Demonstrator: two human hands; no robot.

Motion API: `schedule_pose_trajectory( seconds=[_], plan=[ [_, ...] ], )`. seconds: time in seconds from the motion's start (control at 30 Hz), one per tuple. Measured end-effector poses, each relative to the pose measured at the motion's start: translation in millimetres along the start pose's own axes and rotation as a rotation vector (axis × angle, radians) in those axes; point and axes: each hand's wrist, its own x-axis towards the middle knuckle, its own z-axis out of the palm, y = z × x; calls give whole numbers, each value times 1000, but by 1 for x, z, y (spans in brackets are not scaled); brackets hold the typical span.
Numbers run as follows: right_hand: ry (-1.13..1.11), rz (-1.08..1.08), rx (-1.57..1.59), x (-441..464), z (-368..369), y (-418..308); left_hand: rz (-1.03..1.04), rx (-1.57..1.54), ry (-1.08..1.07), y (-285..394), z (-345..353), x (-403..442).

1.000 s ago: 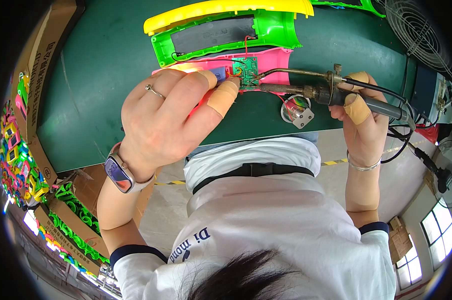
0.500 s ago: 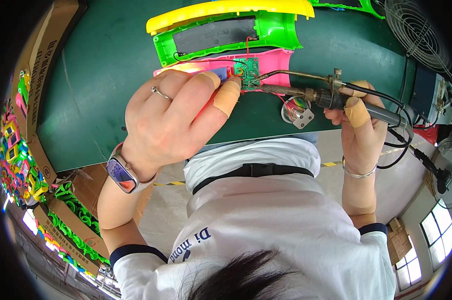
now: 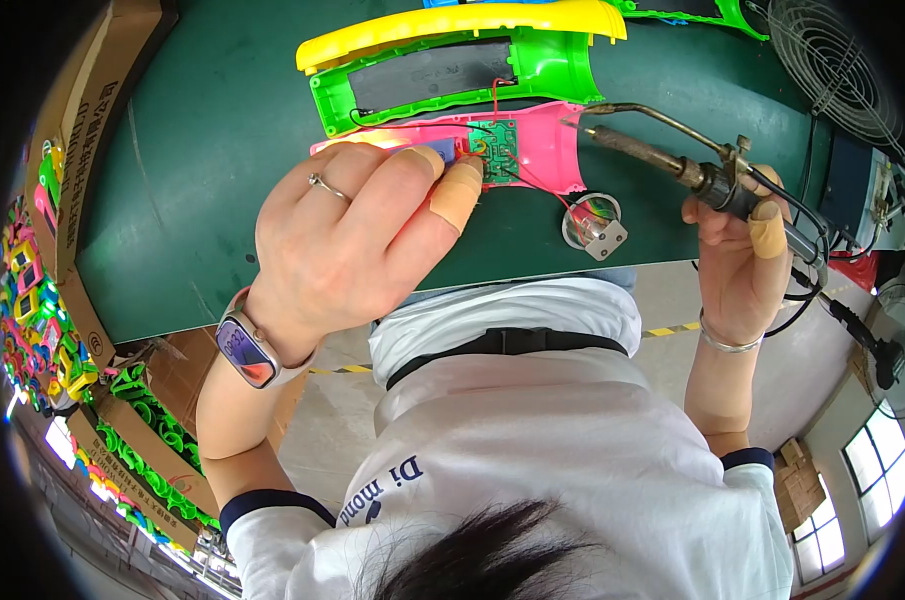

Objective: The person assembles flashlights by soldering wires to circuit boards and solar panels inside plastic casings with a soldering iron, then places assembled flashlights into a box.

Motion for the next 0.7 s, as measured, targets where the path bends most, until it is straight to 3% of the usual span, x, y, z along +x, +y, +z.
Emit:
schedule_pose_trajectory(
  seconds=[0.17, 0.27, 0.4, 0.5, 0.63, 0.7],
  plan=[
    [-3, -12, 124, 0, -2, 4, -8, -74, -19, -3, -3, 4],
    [11, -3, 167, -1, -1, 4, -179, -260, -94, -8, -15, 16],
    [-24, 6, 220, 0, -7, 5, -379, -55, -166, -22, -11, 34],
    [-15, 11, 264, 1, -8, 3, -382, -20, -302, -26, -6, 38],
    [7, -9, 265, 1, -7, 0, -426, -255, -444, -39, -9, 45],
    [-13, -23, 265, 2, -6, -1, -333, -283, -368, -40, -8, 44]
  ],
)
